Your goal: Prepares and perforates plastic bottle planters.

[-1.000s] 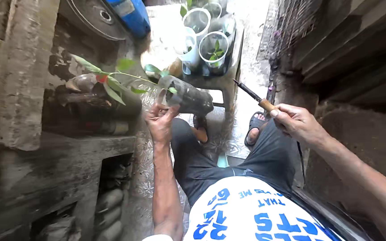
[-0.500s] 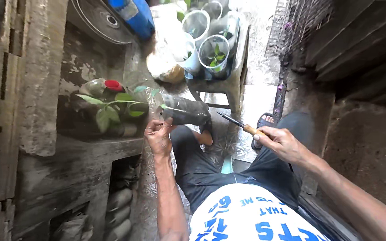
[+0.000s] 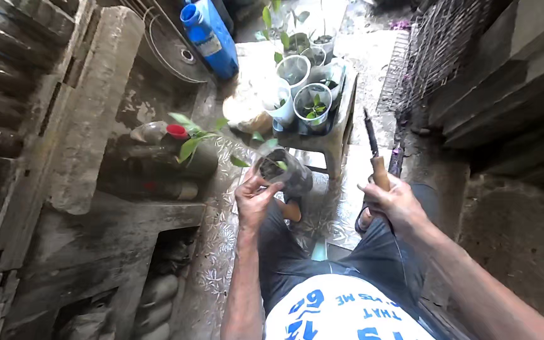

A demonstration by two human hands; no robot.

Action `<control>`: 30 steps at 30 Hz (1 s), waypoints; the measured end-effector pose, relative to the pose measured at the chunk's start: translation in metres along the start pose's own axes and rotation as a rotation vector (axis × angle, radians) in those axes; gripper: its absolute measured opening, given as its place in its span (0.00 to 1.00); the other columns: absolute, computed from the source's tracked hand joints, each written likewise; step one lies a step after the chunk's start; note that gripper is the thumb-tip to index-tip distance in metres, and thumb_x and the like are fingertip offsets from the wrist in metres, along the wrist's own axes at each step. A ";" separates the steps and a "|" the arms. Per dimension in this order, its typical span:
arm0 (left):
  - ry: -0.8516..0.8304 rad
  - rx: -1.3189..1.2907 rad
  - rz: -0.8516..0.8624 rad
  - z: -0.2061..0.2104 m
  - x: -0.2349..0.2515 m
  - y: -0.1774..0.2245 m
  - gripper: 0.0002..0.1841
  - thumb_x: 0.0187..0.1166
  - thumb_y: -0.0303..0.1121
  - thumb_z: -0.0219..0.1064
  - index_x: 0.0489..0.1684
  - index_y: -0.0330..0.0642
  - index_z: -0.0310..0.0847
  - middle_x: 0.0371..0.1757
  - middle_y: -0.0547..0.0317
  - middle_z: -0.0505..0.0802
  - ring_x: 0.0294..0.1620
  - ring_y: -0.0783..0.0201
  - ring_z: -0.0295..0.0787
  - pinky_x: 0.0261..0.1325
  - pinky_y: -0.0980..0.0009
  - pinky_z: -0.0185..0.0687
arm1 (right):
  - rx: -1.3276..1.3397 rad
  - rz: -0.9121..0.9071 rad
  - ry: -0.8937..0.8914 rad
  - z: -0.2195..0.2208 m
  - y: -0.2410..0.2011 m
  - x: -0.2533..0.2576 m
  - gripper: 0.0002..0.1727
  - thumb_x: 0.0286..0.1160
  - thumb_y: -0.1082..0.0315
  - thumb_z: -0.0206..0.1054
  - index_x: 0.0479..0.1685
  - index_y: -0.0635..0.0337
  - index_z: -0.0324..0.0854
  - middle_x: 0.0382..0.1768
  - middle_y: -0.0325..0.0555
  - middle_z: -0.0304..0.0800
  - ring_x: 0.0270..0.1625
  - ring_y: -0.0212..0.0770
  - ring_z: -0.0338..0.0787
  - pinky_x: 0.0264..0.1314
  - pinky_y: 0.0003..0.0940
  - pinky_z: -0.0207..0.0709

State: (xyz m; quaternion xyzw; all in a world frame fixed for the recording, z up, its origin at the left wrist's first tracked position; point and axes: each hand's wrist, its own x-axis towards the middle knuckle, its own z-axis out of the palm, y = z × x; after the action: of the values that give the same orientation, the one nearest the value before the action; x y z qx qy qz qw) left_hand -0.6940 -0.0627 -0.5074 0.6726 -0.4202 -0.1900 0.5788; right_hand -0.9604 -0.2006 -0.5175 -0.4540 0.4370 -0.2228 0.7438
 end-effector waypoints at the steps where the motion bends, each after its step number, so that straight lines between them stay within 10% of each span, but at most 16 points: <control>1: -0.038 0.020 0.015 0.006 -0.001 0.001 0.09 0.58 0.21 0.84 0.23 0.38 0.87 0.74 0.53 0.87 0.58 0.68 0.91 0.56 0.69 0.92 | 0.042 0.008 0.006 0.004 -0.008 0.002 0.07 0.82 0.65 0.67 0.38 0.53 0.75 0.13 0.32 0.68 0.12 0.26 0.65 0.14 0.20 0.62; 30: -0.563 0.061 0.139 0.079 -0.010 -0.029 0.12 0.63 0.32 0.86 0.22 0.36 0.89 0.74 0.41 0.87 0.77 0.55 0.83 0.80 0.58 0.80 | -0.364 -0.013 -0.046 -0.016 0.003 0.057 0.11 0.69 0.57 0.69 0.42 0.51 0.88 0.20 0.33 0.78 0.16 0.29 0.72 0.20 0.30 0.67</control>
State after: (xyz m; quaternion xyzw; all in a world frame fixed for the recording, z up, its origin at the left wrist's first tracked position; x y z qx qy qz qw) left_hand -0.7481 -0.1047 -0.5573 0.5801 -0.6149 -0.3164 0.4304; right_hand -0.9445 -0.2482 -0.5483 -0.5890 0.4500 -0.1344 0.6577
